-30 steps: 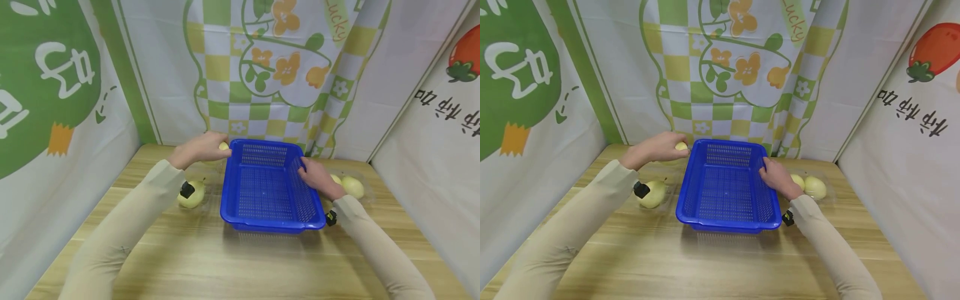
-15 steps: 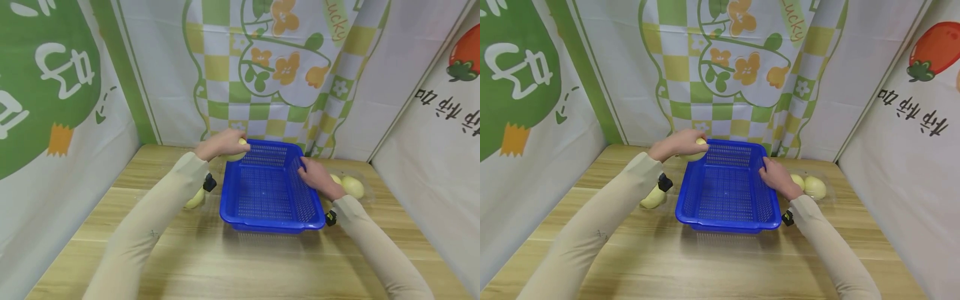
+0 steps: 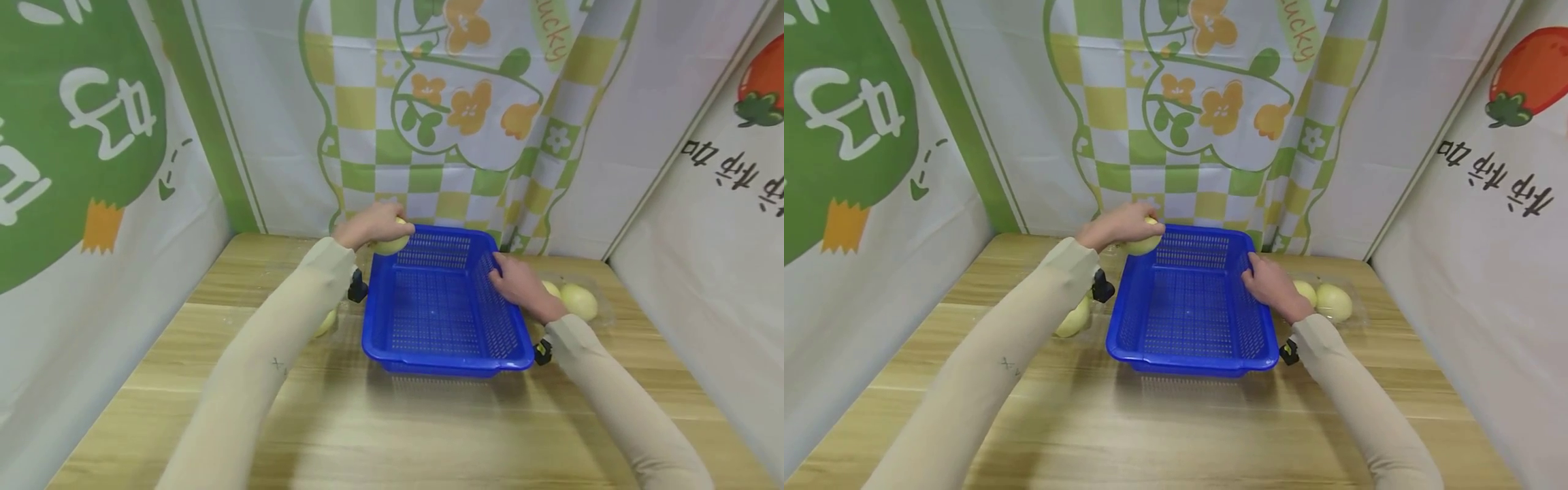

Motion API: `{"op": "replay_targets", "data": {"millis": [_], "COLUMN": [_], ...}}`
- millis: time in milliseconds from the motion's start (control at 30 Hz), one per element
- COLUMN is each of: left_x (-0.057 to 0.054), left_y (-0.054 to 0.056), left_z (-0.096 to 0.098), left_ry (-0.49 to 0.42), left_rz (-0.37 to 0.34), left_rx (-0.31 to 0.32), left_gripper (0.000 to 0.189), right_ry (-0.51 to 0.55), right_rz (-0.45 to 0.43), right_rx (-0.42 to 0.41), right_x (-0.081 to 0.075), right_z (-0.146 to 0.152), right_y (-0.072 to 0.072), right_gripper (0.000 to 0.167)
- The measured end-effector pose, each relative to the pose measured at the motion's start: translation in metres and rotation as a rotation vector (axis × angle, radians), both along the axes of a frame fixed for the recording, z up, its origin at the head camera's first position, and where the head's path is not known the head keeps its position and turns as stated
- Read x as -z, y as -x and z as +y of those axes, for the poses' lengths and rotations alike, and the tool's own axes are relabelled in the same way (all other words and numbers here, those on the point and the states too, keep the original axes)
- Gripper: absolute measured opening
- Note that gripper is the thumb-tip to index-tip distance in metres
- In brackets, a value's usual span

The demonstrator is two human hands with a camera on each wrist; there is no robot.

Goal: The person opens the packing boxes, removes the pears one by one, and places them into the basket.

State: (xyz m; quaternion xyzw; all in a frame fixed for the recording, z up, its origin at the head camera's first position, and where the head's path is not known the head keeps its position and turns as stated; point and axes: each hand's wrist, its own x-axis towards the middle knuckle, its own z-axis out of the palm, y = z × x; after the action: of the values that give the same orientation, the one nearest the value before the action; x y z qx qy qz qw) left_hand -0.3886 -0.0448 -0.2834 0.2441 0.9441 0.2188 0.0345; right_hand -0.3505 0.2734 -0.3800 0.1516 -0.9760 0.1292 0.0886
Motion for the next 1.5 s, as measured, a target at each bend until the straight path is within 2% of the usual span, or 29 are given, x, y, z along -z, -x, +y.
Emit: {"op": "replay_targets", "data": {"millis": [200,367,700,800,967,1100,1333,1400,1500], "left_x": [0.003,0.01,0.023,0.028,0.039,0.045,0.05,0.053,0.058], "left_y": [0.007,0.009,0.009,0.011,0.013,0.012,0.006,0.004,0.004], "left_z": [0.013,0.025,0.046,0.055,0.067,0.075,0.086,0.09,0.099], "left_ry": [-0.043,-0.028,-0.081,-0.107,-0.137,-0.136,-0.112,-0.103,-0.076], "left_rz": [-0.019,0.004,-0.044,-0.057,-0.008,-0.042,-0.136,-0.151,-0.128], "left_rx": [0.02,0.028,0.01,-0.021,-0.118,-0.173,-0.199,-0.205,-0.186], "left_gripper": [0.033,0.027,0.02,0.023,0.027,0.027,0.027,0.037,0.05], "right_ry": [0.015,0.02,0.023,0.021,0.023,0.022,0.029,0.031,0.033], "right_rz": [0.004,0.009,0.01,0.016,0.028,0.03,0.02,0.015,0.008], "right_rx": [0.009,0.006,0.01,0.006,0.004,-0.001,-0.001,0.002,0.009], "right_x": [0.001,0.002,0.001,0.001,0.003,0.003,0.002,0.002,0.004], "right_z": [0.001,0.001,0.001,0.001,0.001,0.001,-0.001,-0.001,0.0], "right_y": [0.0,0.001,0.001,0.001,0.001,0.001,0.001,0.001,0.002], "right_gripper": [0.056,0.056,0.056,0.056,0.056,0.055,0.055,0.055,0.056]}}
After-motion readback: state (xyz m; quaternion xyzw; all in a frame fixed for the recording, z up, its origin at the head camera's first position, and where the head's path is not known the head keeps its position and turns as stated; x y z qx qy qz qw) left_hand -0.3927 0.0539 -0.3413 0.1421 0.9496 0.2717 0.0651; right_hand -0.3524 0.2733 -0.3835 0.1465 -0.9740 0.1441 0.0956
